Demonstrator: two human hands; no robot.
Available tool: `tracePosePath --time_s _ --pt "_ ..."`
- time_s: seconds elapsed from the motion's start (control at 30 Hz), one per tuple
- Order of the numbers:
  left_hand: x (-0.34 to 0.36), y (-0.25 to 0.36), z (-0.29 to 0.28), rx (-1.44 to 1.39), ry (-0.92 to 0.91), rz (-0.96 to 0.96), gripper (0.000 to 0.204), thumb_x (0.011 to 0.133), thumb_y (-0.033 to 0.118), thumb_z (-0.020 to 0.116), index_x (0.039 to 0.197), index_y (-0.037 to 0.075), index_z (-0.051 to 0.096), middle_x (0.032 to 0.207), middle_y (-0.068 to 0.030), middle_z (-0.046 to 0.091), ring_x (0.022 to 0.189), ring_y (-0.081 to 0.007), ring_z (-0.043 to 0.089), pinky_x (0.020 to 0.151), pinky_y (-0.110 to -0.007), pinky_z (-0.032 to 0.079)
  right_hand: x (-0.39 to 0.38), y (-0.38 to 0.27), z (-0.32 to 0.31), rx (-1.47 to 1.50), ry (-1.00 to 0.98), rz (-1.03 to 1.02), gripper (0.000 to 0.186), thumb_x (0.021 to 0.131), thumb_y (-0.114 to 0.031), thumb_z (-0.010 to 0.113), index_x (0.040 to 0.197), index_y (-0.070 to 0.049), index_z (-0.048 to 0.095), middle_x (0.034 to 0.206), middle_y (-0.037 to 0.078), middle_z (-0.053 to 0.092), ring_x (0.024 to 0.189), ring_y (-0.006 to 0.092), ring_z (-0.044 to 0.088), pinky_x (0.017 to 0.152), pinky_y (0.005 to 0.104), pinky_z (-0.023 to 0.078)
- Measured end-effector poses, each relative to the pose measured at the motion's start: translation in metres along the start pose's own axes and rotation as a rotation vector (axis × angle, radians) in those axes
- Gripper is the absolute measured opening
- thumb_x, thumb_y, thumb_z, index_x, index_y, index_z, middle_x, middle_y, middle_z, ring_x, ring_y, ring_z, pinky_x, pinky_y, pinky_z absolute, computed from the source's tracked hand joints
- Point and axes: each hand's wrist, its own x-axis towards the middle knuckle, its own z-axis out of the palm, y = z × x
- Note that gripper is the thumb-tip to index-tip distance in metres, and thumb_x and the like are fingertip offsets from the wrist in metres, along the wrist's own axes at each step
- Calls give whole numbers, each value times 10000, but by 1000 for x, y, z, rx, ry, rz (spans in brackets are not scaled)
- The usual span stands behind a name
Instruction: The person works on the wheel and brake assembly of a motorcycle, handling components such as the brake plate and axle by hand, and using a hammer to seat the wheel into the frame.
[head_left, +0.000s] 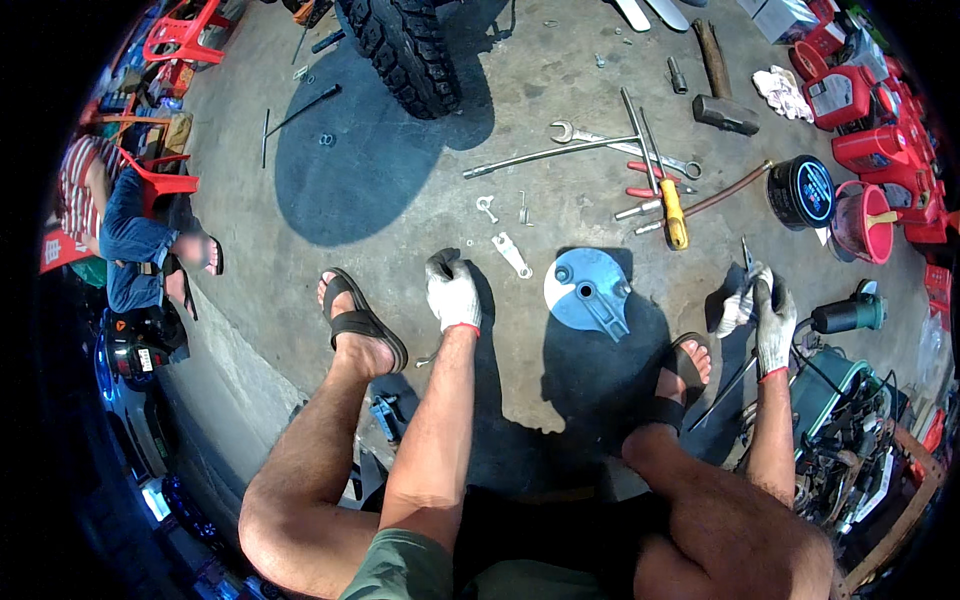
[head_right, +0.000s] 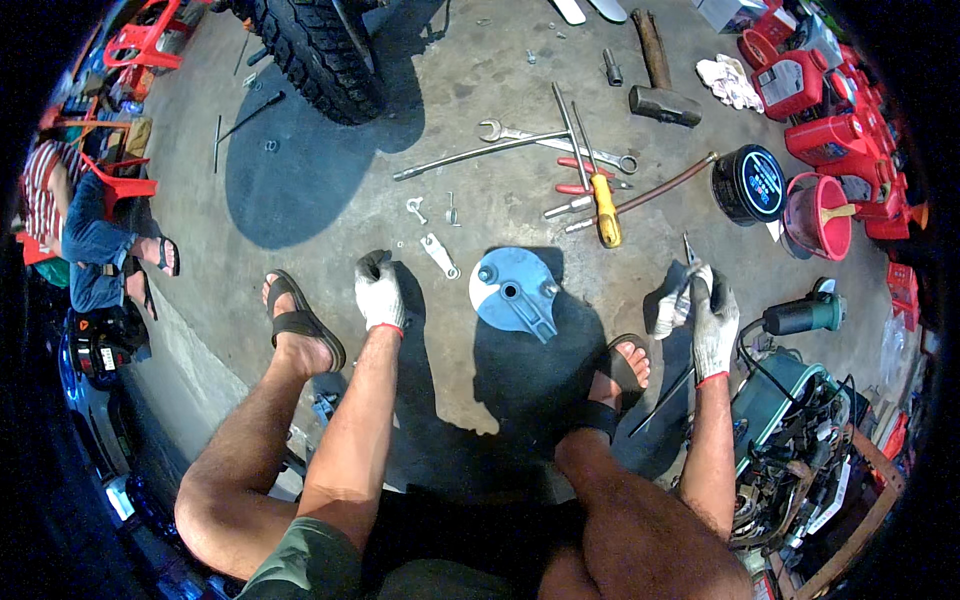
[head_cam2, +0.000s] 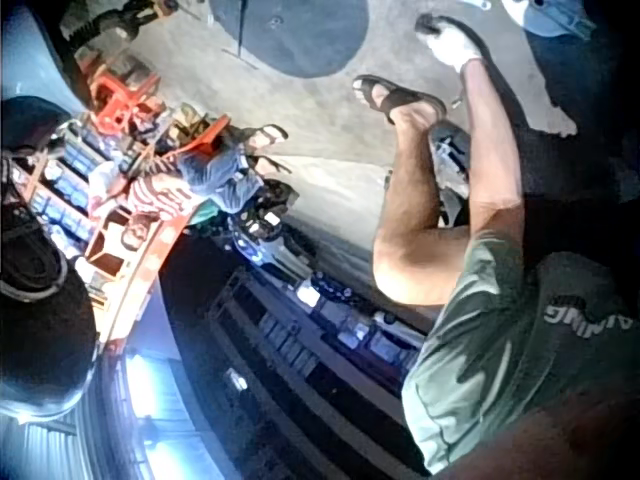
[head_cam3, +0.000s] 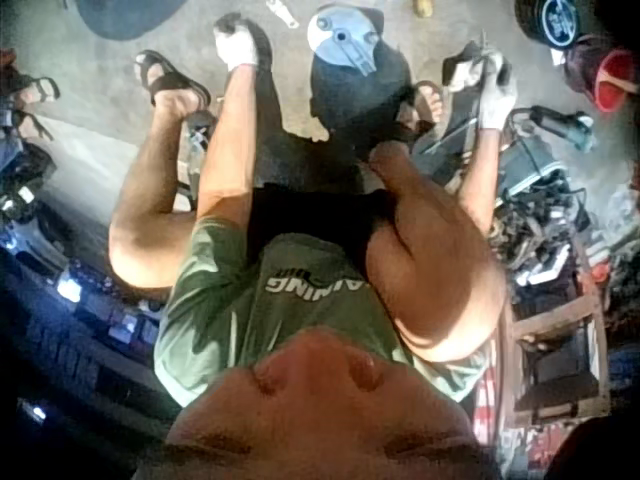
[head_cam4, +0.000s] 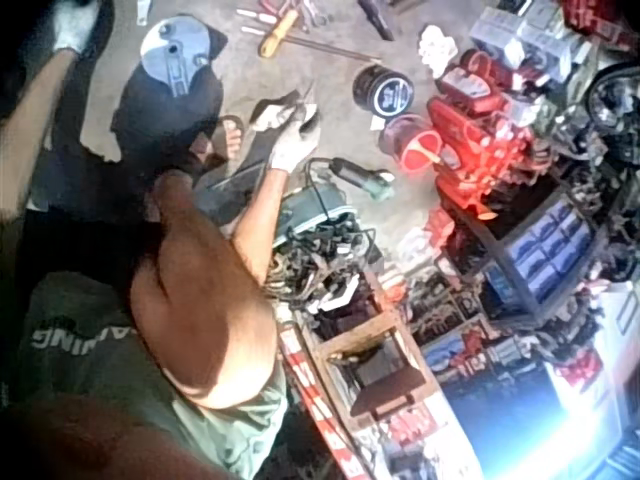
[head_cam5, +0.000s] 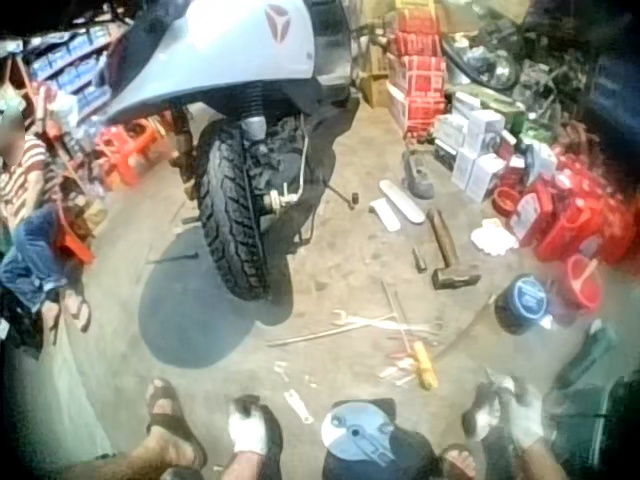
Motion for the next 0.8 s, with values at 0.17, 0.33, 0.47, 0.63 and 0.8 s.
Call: tracePosePath --time_s 0.17,0.33,0.47,0.63,0.8 --pt "16 -1 -1 177 -66 170 199 861 117 601 1045 50 640 995 -162 686 958 -309 654 863 -388 501 6 0 -6 -271 97 -79 374 945 -220 618 1272 -43 578 1243 146 570 1171 264 541 999 371 427" --pt "47 25 14 315 -154 388 274 863 173 605 1113 66 642 1077 -161 660 1041 -339 611 933 -418 470 -6 -10 2 -131 68 -46 324 923 -103 605 1240 -40 591 1201 137 606 1106 245 569 997 358 422" --pt "66 49 31 463 -250 453 374 854 261 656 1195 109 634 1124 -171 621 1078 -349 585 940 -435 466 -29 -26 24 -125 17 -59 308 893 -97 628 1200 -62 613 1154 78 644 1106 204 580 1051 340 332" --pt "76 60 45 593 -309 414 288 797 236 710 1047 97 678 1047 -170 634 1020 -343 605 898 -431 488 -46 -32 44 -6 -46 -80 278 879 -25 607 1157 -25 607 1113 137 616 1043 266 597 923 360 460" --pt "80 54 40 494 -335 334 197 793 211 700 915 67 644 945 -159 674 948 -327 644 849 -418 499 -58 -53 50 -67 -116 -85 268 873 -32 596 1135 -59 643 1110 120 609 1060 247 582 949 354 444"
